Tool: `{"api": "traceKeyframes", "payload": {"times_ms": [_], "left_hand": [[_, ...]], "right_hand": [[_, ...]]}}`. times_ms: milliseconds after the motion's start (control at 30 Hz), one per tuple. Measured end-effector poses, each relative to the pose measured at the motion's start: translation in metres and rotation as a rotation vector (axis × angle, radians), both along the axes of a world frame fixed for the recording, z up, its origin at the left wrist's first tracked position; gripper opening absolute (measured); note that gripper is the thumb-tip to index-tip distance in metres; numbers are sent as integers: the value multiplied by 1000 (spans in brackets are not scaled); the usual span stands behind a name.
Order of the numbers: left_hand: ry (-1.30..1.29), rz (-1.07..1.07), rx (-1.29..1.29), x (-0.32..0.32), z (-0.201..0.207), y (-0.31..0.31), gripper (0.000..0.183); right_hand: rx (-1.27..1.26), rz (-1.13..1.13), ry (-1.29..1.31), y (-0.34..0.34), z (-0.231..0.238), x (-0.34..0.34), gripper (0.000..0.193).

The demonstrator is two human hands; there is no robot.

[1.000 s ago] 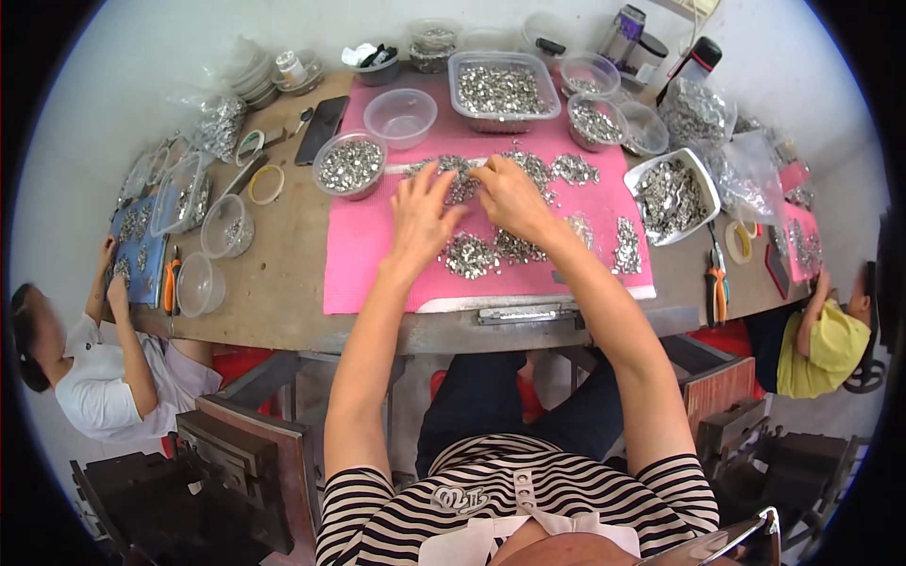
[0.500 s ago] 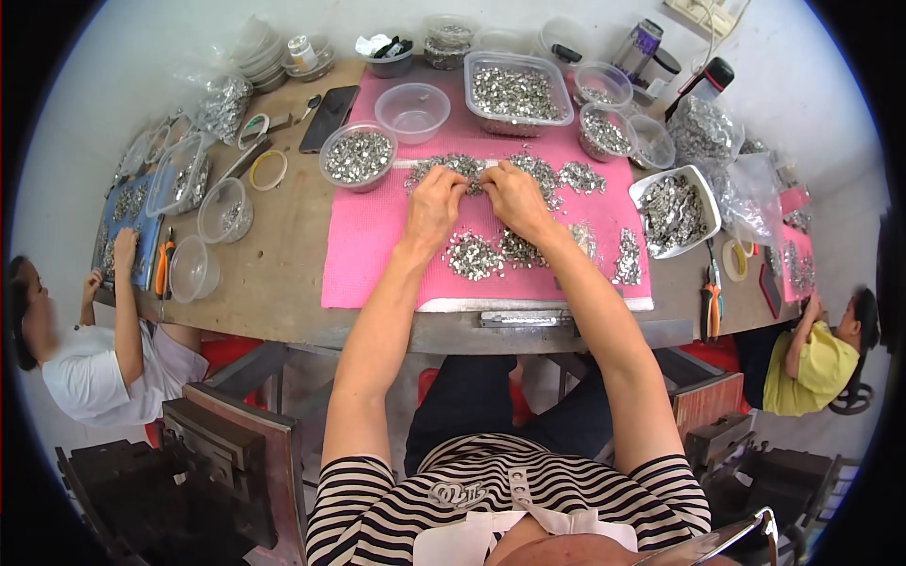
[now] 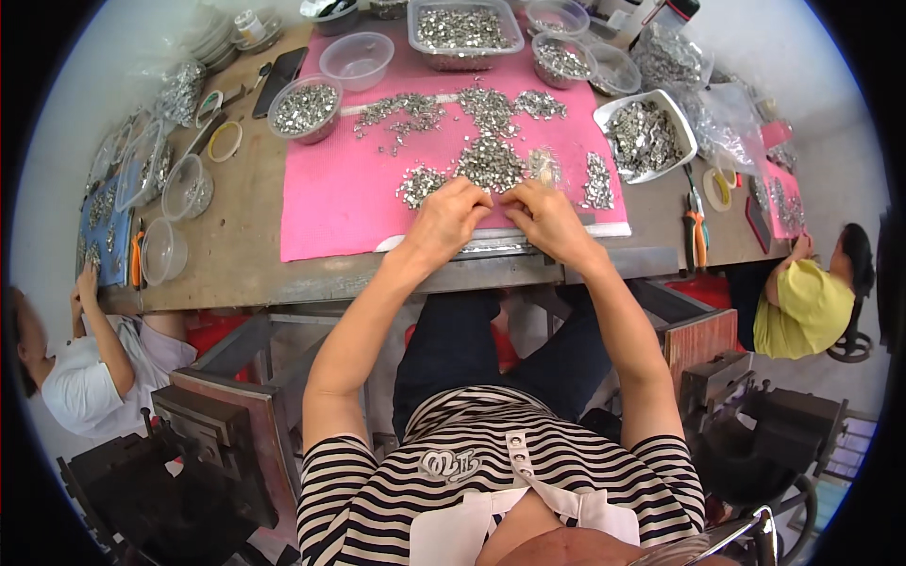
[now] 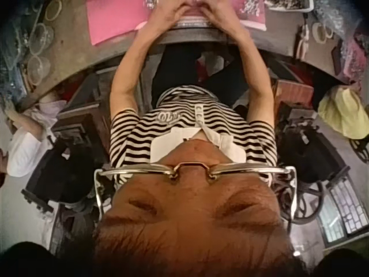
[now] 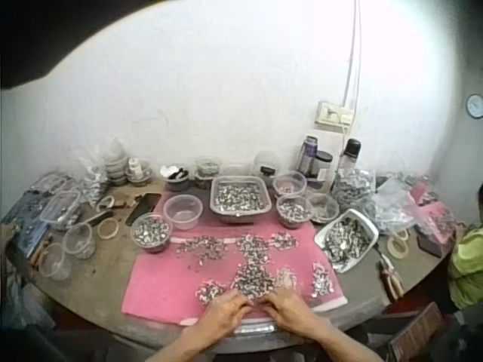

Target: The person arranges small metal pieces into a metal holder by hand, inserts the holder into a manual press machine, and turns the wheel to press the pieces.

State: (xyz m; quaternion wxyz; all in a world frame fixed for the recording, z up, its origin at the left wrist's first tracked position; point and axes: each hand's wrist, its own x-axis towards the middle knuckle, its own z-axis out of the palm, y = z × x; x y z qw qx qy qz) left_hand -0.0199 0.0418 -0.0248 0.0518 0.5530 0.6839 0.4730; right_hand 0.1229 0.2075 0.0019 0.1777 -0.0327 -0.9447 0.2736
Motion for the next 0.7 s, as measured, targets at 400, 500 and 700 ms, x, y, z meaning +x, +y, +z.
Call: {"api": "traceKeyframes", "payload": {"times_ms": [400,500,700], "left_hand": [[-178,246,-92,8,10,-34,10],[124,248,-199,10,12,-34,11],[280,284,-239,14,13,-26,11]], "right_hand": [[-125,-78,-8,-4,-4,12,9],[-55,-108,-18,-6,-8,7,10],[-23,-40,1,-6,-7,8,12]]}}
